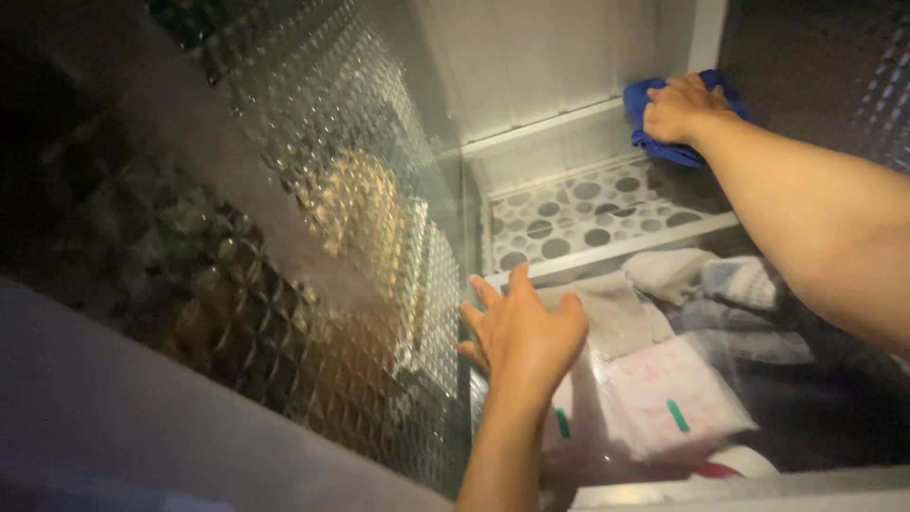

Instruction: The person removes a tin box and a pink cosmetic bag from a glass-fronted cabinet. They then spray a cleaning solution onto a blue cloth and wipe the interior glass shelves and walls of the cabinet. Finally, the person places the pink bag back into the cabinet.

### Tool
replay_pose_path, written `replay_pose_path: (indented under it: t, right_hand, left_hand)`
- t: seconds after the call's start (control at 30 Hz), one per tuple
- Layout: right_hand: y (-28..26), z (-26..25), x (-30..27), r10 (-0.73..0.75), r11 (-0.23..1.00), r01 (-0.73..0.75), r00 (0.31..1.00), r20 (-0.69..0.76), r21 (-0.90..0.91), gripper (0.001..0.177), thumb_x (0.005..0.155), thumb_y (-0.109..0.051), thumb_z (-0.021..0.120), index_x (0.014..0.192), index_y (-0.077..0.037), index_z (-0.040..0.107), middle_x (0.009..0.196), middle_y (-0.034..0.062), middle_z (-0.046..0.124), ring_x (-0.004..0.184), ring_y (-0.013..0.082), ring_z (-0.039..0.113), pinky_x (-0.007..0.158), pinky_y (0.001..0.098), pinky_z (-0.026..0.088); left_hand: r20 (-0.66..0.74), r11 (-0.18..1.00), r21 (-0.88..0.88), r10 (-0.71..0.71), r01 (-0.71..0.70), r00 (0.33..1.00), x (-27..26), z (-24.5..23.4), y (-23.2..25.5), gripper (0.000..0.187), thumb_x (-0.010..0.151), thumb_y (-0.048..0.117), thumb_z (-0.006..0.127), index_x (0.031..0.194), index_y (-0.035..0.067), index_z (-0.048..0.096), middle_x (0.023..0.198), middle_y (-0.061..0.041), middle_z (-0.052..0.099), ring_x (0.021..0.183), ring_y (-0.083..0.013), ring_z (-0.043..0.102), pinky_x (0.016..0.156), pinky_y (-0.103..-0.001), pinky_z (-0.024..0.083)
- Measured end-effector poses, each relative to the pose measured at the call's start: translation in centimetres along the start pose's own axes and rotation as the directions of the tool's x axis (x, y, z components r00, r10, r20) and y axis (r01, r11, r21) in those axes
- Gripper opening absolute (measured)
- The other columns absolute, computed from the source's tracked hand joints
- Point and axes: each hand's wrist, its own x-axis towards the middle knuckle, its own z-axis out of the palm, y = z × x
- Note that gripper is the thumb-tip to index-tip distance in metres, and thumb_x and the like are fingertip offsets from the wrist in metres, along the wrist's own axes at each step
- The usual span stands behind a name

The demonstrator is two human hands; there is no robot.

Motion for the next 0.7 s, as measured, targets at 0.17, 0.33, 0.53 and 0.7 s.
replay_pose_path:
  t: [0.17, 0.33, 0.53, 0.7]
  right_hand:
    - [-3.1, -1.8, 0.1, 0.154, 0.981, -0.128, 0.972, 0.179, -0.148, 0.077, 0.094, -0.053, 0.041, 0.161, -0.016, 0.036, 0.171, 0.0155, 0.023, 0.159, 0.0387, 0.013, 0.123, 0.0683, 0.008]
    - [-4.4, -2.5, -0.4, 0.169, 0.982, -0.148, 0.965, 0.202, -0.116, 0.078, 0.094, -0.053, 0.040, 0.161, -0.016, 0.030, 0.171, 0.0132, 0.013, 0.159, 0.0360, 0.004, 0.120, 0.0710, 0.002]
    - [-8.3, -2.0, -1.6, 0.168, 0.985, -0.153, 0.960, 0.222, -0.084, 0.077, 0.095, -0.051, 0.038, 0.162, -0.017, 0.026, 0.173, 0.0093, 0.008, 0.159, 0.0336, -0.001, 0.120, 0.0716, -0.004]
    - [-13.8, -0.7, -2.9, 0.064, 0.996, -0.048, 0.967, 0.247, -0.069, 0.074, 0.097, -0.052, 0.038, 0.163, -0.020, 0.026, 0.173, 0.0089, 0.009, 0.160, 0.0329, 0.001, 0.121, 0.0711, -0.003]
  left_hand:
    - [-0.033, 0.999, -0.029, -0.024, 0.023, 0.999, -0.1, -0.2, 0.2, 0.078, 0.081, 0.043, 0.067, 0.152, 0.028, 0.040, 0.168, -0.019, 0.011, 0.153, -0.0451, 0.012, 0.118, -0.069, 0.014]
    - [-0.037, 0.998, -0.038, -0.048, 0.046, 0.998, 0.1, -0.3, 0.6, 0.077, 0.081, 0.042, 0.067, 0.152, 0.032, 0.039, 0.168, -0.016, 0.012, 0.153, -0.0447, 0.014, 0.119, -0.068, 0.016]
    - [-0.057, 0.997, -0.052, -0.060, 0.057, 0.997, 0.4, -0.3, 0.6, 0.075, 0.080, 0.041, 0.066, 0.150, 0.033, 0.042, 0.168, -0.014, 0.015, 0.151, -0.0438, 0.020, 0.117, -0.069, 0.019]
    - [-0.071, 0.996, -0.067, -0.064, 0.059, 0.995, 0.5, -0.2, 0.6, 0.073, 0.079, 0.040, 0.066, 0.149, 0.032, 0.043, 0.168, -0.012, 0.018, 0.150, -0.0433, 0.022, 0.116, -0.069, 0.021]
